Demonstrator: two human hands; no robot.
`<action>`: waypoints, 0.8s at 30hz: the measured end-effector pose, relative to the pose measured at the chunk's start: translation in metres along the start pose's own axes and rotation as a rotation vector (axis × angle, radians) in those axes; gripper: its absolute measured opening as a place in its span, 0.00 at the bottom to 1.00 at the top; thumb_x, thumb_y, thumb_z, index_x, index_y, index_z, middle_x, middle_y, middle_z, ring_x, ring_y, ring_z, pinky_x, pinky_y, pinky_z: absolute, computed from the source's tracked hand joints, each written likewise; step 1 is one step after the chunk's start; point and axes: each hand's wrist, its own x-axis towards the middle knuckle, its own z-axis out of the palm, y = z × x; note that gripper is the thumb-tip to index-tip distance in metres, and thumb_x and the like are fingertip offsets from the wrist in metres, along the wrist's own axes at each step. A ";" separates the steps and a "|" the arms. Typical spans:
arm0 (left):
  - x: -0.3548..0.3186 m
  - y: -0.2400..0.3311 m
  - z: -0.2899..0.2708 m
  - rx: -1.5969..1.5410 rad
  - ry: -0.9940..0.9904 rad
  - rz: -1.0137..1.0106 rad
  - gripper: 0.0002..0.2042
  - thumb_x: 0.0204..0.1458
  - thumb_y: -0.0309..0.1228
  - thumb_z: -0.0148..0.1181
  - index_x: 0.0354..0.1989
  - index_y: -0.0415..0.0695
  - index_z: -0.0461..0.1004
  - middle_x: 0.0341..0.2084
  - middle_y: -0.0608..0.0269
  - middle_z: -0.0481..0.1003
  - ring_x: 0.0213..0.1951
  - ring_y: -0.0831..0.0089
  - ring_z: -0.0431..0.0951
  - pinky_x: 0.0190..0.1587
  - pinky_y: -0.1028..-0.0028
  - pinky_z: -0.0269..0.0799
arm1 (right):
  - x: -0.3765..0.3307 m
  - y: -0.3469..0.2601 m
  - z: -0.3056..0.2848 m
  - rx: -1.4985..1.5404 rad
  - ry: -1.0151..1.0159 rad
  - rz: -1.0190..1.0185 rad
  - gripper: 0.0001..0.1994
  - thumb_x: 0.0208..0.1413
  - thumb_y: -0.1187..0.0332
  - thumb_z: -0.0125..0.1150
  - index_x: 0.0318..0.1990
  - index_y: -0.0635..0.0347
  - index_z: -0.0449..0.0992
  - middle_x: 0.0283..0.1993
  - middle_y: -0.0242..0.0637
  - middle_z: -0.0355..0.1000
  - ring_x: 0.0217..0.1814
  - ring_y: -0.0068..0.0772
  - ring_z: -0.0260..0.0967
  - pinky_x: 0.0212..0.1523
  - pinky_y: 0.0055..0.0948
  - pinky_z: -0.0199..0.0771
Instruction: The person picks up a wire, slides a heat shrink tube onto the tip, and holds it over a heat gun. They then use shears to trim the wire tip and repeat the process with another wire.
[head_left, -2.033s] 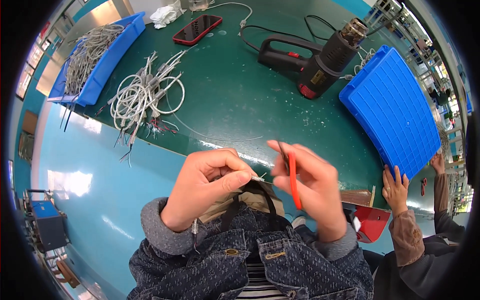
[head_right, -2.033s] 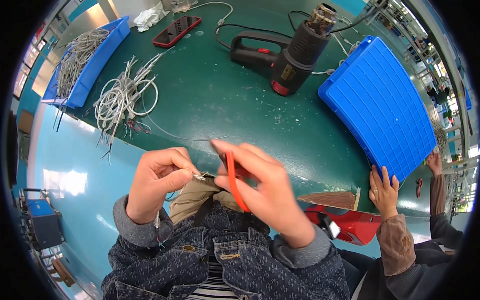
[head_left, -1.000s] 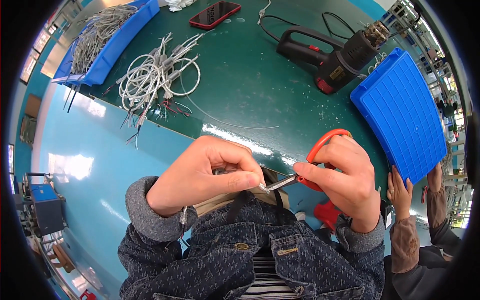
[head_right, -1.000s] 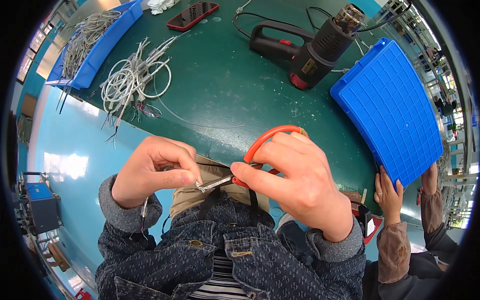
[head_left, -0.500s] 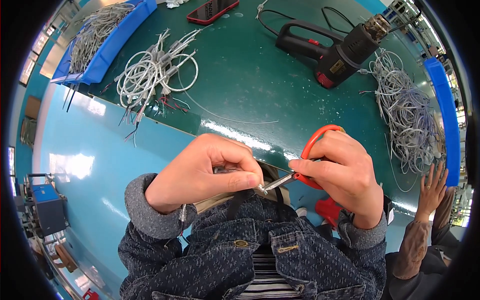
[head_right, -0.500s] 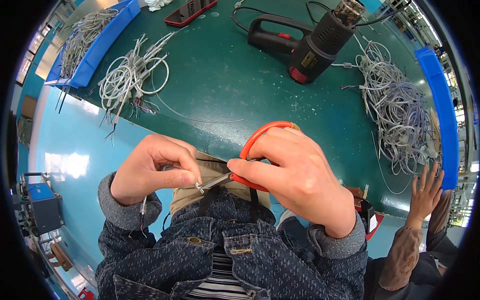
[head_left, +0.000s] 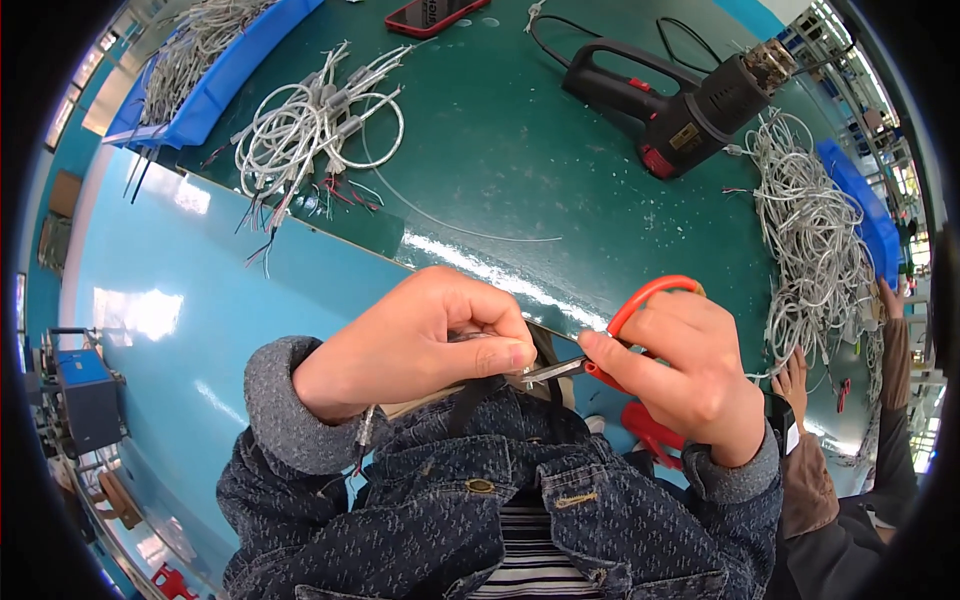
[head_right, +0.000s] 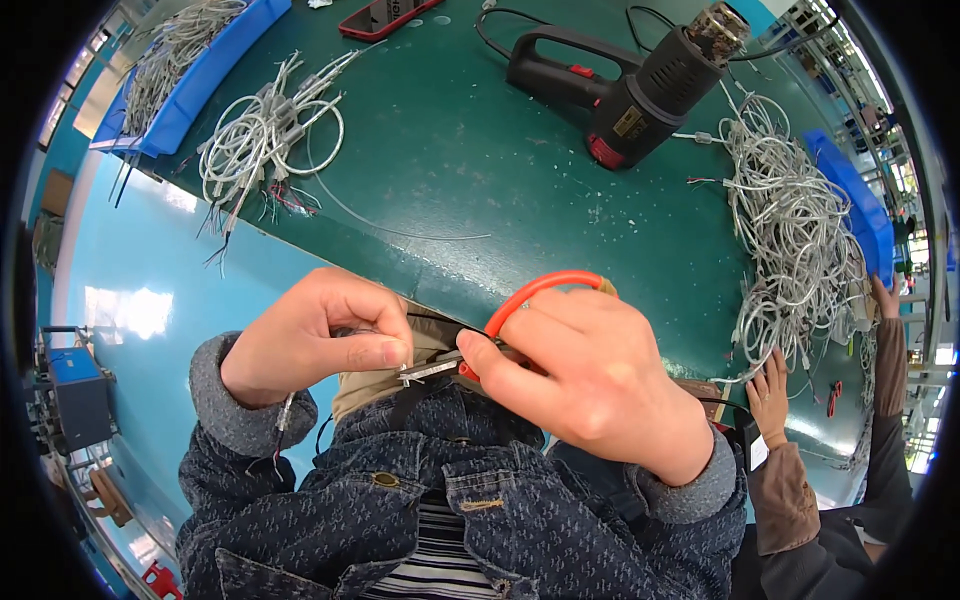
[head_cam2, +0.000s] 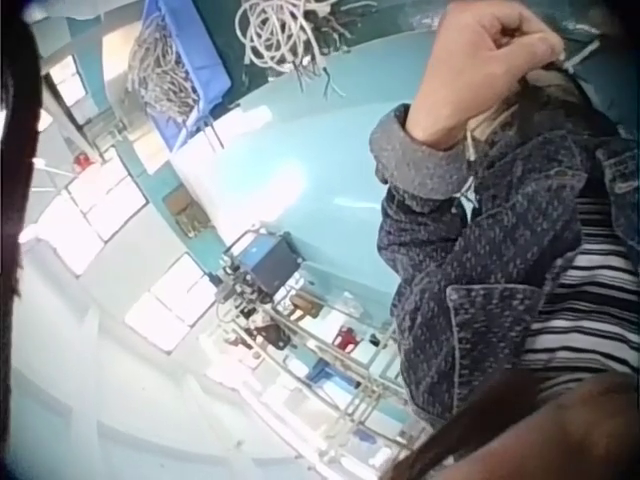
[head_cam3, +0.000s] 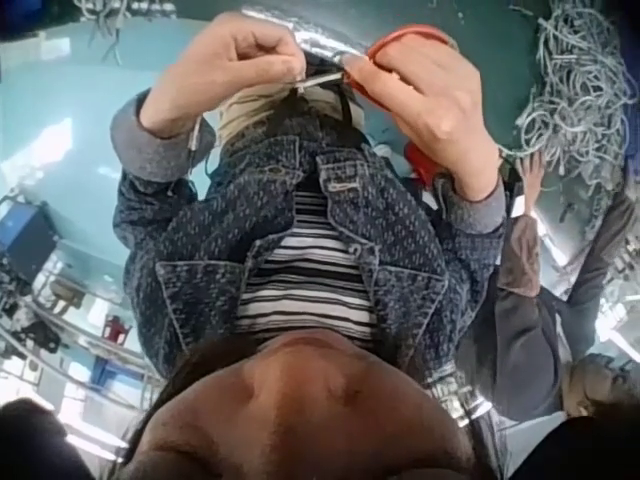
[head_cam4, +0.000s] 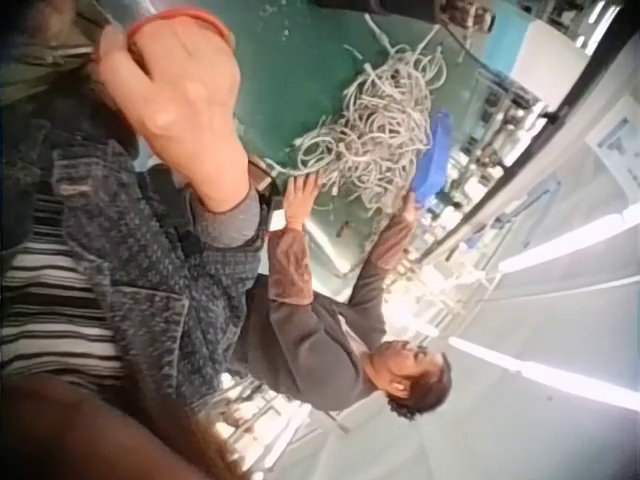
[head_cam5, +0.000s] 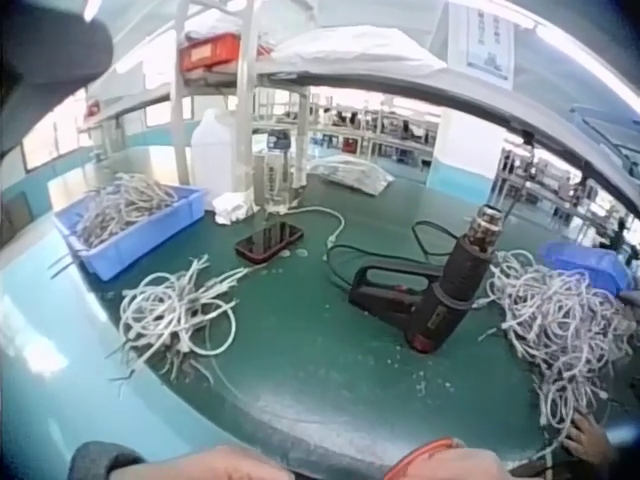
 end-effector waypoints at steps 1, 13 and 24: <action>0.000 0.000 -0.001 0.022 -0.011 -0.010 0.07 0.51 0.27 0.58 0.27 0.35 0.74 0.23 0.67 0.72 0.28 0.83 0.68 0.33 0.81 0.64 | 0.000 -0.001 -0.001 -0.034 -0.019 -0.023 0.12 0.34 0.73 0.63 0.33 0.61 0.76 0.23 0.32 0.64 0.22 0.28 0.64 0.20 0.27 0.64; 0.001 0.004 -0.006 0.228 -0.060 0.046 0.09 0.51 0.30 0.60 0.26 0.36 0.74 0.21 0.66 0.72 0.25 0.82 0.68 0.29 0.80 0.64 | -0.003 -0.002 0.002 -0.033 -0.011 -0.077 0.17 0.31 0.76 0.63 0.35 0.65 0.76 0.19 0.32 0.63 0.17 0.28 0.61 0.15 0.27 0.58; 0.000 0.008 -0.005 0.294 -0.023 0.089 0.09 0.51 0.31 0.60 0.25 0.37 0.74 0.18 0.66 0.71 0.22 0.81 0.67 0.26 0.79 0.61 | -0.005 0.004 0.006 0.007 -0.051 -0.039 0.16 0.32 0.75 0.63 0.35 0.62 0.76 0.22 0.33 0.65 0.20 0.30 0.63 0.18 0.28 0.61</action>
